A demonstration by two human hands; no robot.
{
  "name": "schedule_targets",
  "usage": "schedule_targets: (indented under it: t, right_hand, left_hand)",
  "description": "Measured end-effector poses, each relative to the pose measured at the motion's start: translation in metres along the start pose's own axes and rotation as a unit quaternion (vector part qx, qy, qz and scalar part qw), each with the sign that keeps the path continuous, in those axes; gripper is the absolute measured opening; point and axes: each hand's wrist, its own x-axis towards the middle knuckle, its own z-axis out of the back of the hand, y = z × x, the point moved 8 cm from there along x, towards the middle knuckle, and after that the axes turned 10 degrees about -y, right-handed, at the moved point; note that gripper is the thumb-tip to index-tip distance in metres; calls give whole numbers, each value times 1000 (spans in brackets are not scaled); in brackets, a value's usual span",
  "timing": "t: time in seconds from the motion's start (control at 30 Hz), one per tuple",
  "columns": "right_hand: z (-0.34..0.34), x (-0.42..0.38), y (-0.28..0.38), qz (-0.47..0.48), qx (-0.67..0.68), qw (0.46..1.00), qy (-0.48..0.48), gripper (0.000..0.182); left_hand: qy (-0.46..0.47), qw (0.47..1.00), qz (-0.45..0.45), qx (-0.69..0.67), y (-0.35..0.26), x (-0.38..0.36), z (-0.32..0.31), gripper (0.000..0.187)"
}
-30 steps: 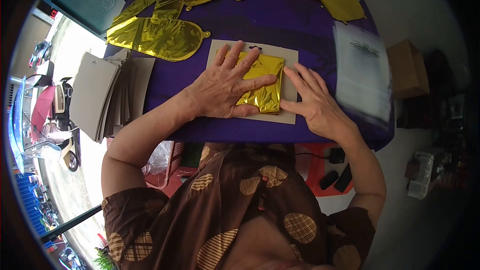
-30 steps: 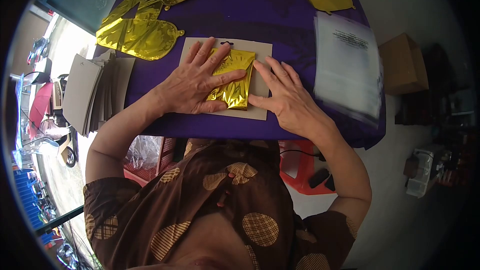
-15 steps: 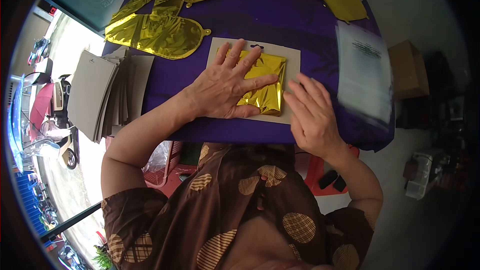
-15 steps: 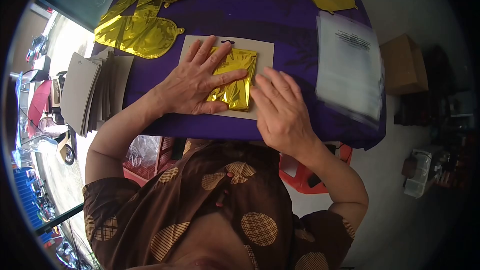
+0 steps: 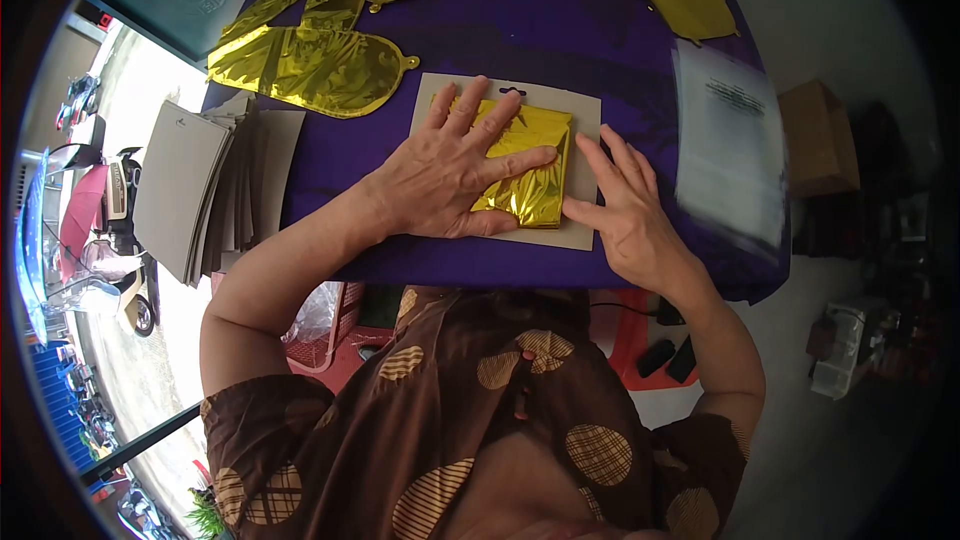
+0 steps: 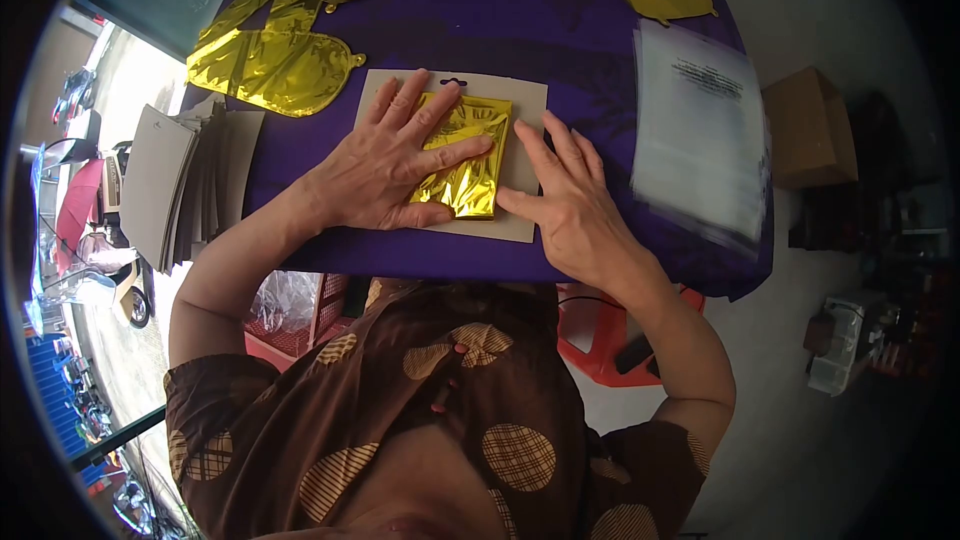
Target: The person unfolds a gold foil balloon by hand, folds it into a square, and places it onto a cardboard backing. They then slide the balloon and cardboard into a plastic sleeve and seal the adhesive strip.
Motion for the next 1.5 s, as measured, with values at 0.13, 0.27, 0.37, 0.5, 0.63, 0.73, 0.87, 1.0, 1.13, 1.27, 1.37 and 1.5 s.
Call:
schedule_targets:
  t: [0.13, 0.27, 0.37, 0.5, 0.63, 0.73, 0.87, 1.0, 1.13, 1.27, 1.37, 1.5]
  right_hand:
    - [2, 9, -2, 31, -3, 999, 34, 38]
    - [3, 11, -1, 55, -11, 997, 56, 41]
    - [3, 9, 0, 58, -9, 996, 66, 43]
    - [5, 4, 1, 57, -6, 996, 67, 45]
    - [22, 3, 8, 94, 27, 994, 47, 33]
    - [29, 2, 14, 135, 36, 990, -11, 35]
    - [18, 14, 41, 94, 28, 995, -26, 55]
    - [-12, 2, 47, 120, -28, 992, 33, 78]
    - [-16, -7, 49, 102, -64, 991, 59, 96]
    - [-18, -10, 49, 82, -62, 993, 61, 98]
    - [-18, -14, 50, 77, -61, 994, 56, 98]
    - [-8, -21, 55, 82, -55, 994, 45, 89]
  left_hand:
    - [-3, 1000, 2, -8, 1, 0, 0, 74]
    - [0, 1000, 4, -2, 0, 0, 0, 74]
    - [-1, 1000, 7, -3, 0, 0, 0, 73]
    - [-2, 1000, 10, -14, 0, 1, 1, 71]
    - [-2, 1000, 15, -16, 0, 1, 1, 71]
    - [-3, 1000, 16, -18, 0, 1, 3, 71]
    - [-11, 999, 16, -27, 2, -1, 1, 72]
    - [-7, 999, 18, -26, 2, 0, 0, 73]
    - [-11, 999, 16, -31, 1, 1, 2, 73]
    - [-11, 999, 13, -35, 1, 2, 3, 73]
    - [-11, 1000, 10, -22, 1, 1, 2, 74]
    - [-12, 1000, 4, -8, 0, 0, 0, 75]
